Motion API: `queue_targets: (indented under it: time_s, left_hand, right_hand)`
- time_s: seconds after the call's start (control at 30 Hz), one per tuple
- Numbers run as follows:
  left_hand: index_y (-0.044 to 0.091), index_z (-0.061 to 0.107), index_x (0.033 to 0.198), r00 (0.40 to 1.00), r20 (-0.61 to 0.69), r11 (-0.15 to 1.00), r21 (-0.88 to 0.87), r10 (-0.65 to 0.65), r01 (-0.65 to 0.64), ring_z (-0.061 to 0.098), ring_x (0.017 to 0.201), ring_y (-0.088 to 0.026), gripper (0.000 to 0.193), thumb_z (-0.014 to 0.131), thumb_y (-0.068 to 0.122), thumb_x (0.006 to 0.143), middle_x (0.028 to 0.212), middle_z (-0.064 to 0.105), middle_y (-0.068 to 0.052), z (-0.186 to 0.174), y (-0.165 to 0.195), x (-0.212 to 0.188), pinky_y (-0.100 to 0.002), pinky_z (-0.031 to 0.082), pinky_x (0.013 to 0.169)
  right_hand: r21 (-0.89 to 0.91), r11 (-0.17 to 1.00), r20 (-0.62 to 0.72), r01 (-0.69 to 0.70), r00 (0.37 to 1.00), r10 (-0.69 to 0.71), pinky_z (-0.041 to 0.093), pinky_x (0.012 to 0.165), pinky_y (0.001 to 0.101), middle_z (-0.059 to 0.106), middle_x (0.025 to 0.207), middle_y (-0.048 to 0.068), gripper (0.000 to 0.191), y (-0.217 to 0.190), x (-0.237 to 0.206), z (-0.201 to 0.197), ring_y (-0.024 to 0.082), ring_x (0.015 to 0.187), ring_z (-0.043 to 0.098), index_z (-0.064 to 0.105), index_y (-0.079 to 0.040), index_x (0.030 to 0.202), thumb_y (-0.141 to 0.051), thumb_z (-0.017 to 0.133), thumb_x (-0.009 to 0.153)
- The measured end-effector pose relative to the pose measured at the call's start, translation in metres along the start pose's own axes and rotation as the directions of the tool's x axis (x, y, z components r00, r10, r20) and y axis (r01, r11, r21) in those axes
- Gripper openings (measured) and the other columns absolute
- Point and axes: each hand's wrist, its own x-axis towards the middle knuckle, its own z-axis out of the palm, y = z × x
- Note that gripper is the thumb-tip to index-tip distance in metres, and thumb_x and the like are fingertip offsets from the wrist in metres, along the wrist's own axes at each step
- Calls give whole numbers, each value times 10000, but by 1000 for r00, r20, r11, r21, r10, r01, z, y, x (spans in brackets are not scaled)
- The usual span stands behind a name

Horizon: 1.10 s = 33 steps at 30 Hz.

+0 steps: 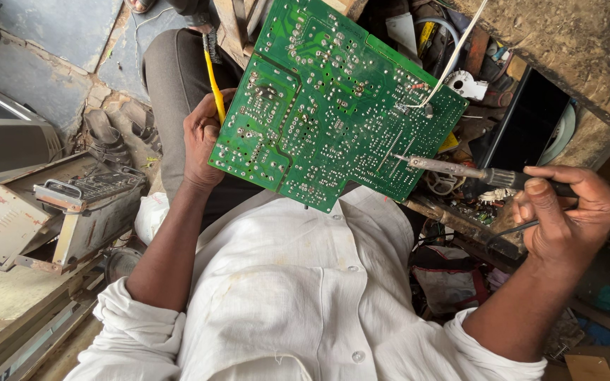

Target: The person cleans a green circuit board with a brush and a small container, then uses a soldering iron to work on specific points. They also use a red-handled screwdriver to adjust components on the board.

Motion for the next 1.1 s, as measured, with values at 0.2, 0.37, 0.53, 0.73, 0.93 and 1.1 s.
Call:
queue_targets:
  time_s: [0.2, 0.37, 0.53, 0.73, 0.93, 1.1]
  left_hand:
    - [-64, 603, 1359, 1000, 1, 1000, 5, 4, -4, 631, 929, -90, 1162, 582, 935, 767, 1045, 672, -45, -1, 1, -2, -254, 534, 835]
    - [-67, 611, 1323, 996, -47, 995, 58, -80, 83, 609, 875, -90, 1106, 590, 914, 813, 997, 665, -42, 0, 2, 1, -248, 519, 803]
    - [-66, 604, 1347, 1000, -1, 999, 36, 11, -11, 616, 913, -81, 1151, 559, 935, 781, 1034, 662, -34, 0, 0, 4, -245, 524, 824]
    - [-68, 587, 1356, 1000, 1, 1000, -1, -2, 2, 622, 907, -72, 1157, 577, 922, 757, 1034, 661, -29, 1, -1, 5, -229, 523, 808]
    - [-74, 596, 1342, 1000, -10, 1000, 4, 6, -6, 623, 921, -83, 1076, 595, 876, 837, 1045, 667, -35, 2, 1, 5, -240, 528, 830]
    - [-76, 603, 1335, 1000, -13, 1000, 15, 6, -6, 618, 936, -90, 1037, 596, 856, 880, 1059, 670, -45, 3, 1, 6, -248, 526, 850]
  right_hand:
    - [-10, 1000, 3, 2, 1000, -2, 512, 548, 235, 662, 809, 161, 111, -3, 0, 4, 123, 612, 631, 685, 119, 1095, 46, 739, 1159]
    - [-51, 998, 36, 33, 999, -31, 524, 551, 231, 677, 831, 166, 96, -12, 10, 13, 128, 633, 652, 687, 114, 1111, 51, 748, 1150]
    - [-180, 984, 19, 10, 1000, -7, 528, 549, 208, 679, 814, 133, 129, -27, 24, 20, 106, 630, 654, 692, 71, 1126, 4, 759, 1039]
    - [-323, 946, 25, -2, 1000, 11, 501, 540, 202, 680, 842, 144, 136, -29, 27, 18, 110, 646, 649, 700, 94, 1130, 5, 781, 1069]
    - [-185, 983, 43, 9, 999, -1, 523, 580, 215, 679, 836, 150, 122, -10, 17, 9, 114, 647, 645, 699, 118, 1138, 19, 769, 1153]
    - [-78, 997, 13, -16, 1000, 17, 513, 567, 224, 672, 821, 157, 125, -4, 11, 7, 123, 630, 639, 689, 125, 1119, 27, 758, 1153]
